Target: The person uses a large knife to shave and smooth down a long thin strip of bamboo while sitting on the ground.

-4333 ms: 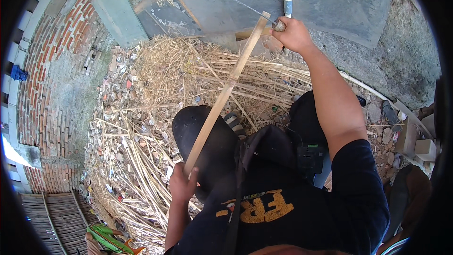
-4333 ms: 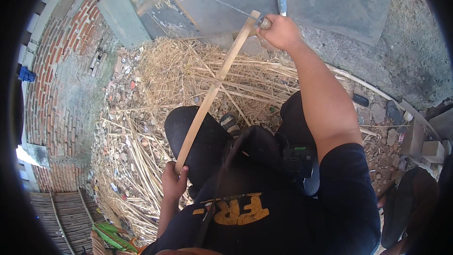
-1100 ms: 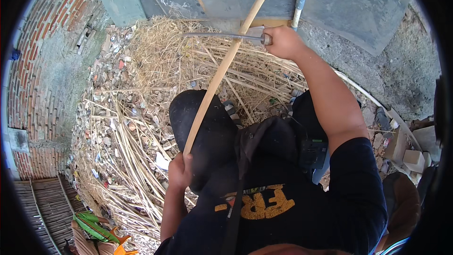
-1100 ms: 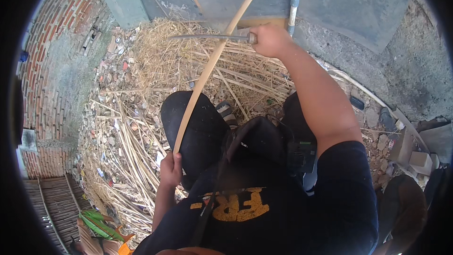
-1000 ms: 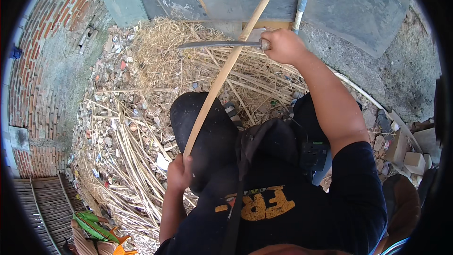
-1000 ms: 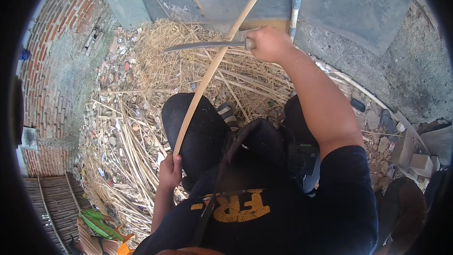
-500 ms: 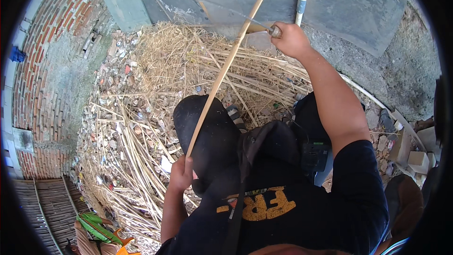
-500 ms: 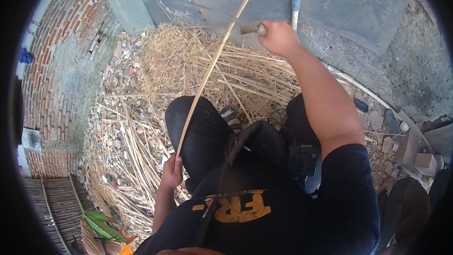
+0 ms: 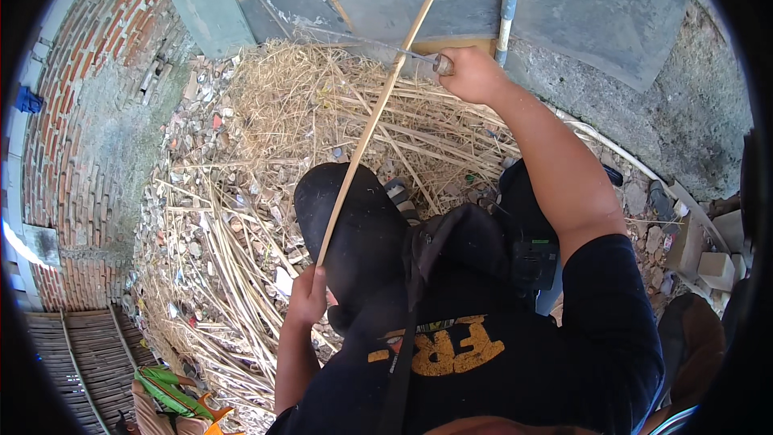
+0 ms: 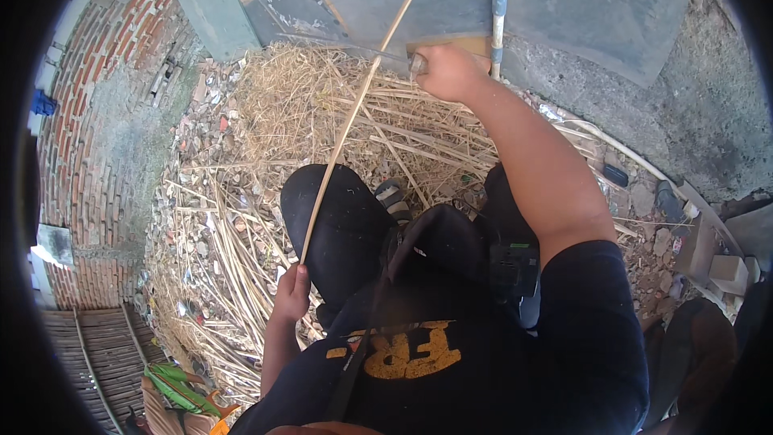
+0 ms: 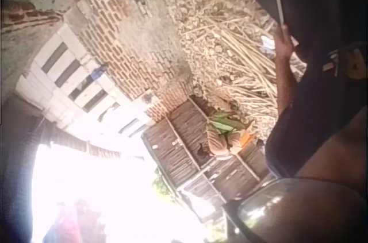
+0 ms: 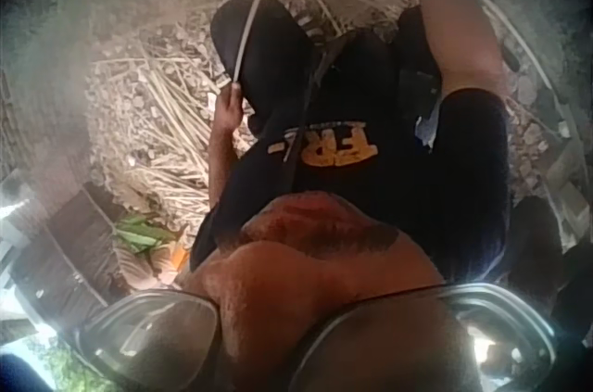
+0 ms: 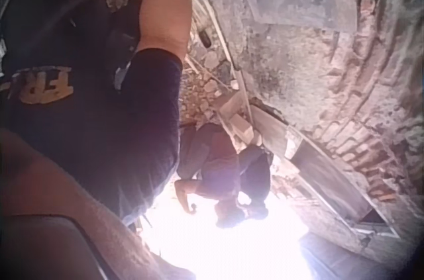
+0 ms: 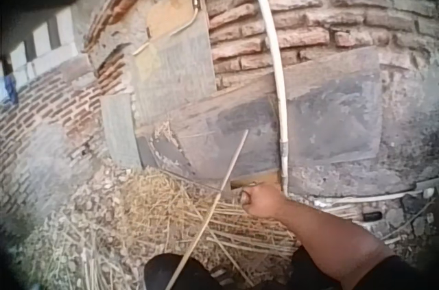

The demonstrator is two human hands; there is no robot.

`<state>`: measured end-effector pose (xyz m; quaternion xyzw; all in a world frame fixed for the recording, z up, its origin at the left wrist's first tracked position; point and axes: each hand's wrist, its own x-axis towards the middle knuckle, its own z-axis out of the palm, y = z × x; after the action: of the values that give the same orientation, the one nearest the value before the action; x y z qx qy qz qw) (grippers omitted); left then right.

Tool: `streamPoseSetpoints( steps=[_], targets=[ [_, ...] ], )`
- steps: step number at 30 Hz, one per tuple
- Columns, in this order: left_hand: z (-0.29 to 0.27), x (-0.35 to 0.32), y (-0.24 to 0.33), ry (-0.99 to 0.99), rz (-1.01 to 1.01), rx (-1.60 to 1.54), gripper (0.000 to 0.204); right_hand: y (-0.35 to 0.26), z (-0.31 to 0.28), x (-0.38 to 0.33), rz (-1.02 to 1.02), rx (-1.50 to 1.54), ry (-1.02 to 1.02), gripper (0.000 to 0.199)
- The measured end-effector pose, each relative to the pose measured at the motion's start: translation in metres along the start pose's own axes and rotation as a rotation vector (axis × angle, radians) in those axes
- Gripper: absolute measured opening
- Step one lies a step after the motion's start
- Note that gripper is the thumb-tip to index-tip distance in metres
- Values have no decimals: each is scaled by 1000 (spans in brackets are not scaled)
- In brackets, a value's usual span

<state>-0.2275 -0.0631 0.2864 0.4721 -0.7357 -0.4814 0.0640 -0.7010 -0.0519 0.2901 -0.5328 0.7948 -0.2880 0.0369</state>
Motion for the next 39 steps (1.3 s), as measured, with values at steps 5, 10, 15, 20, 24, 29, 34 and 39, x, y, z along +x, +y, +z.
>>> streamPoseSetpoints(
  steps=[5, 10, 15, 20, 24, 29, 34, 39],
  targets=[
    [-4, 1, -14, -65, -28, -168, 56, -33, -12, -19, -231, -119, -224, 22],
    [-6, 3, -20, -99, 8, -153, 57, -42, -10, -22, -275, -81, -252, 18],
    [-11, 5, -15, -120, -36, -158, 58, -1, 15, -2, -143, 52, -29, 23],
    [-7, -3, -25, -149, -25, -232, 56, -28, -6, -13, -250, -89, -84, 24],
    [-5, -5, -28, -192, -4, -251, 54, -39, -25, -24, -275, -180, -180, 24],
    [-6, -7, -26, -144, 15, -159, 53, -21, -16, -19, -272, -144, -96, 24],
    [-2, -11, -20, -6, 133, 37, 52, -21, -16, -16, -262, -147, -117, 22],
    [-7, -9, -13, -6, 86, 138, 52, -25, -21, -19, -237, -152, -130, 21]
  ],
)
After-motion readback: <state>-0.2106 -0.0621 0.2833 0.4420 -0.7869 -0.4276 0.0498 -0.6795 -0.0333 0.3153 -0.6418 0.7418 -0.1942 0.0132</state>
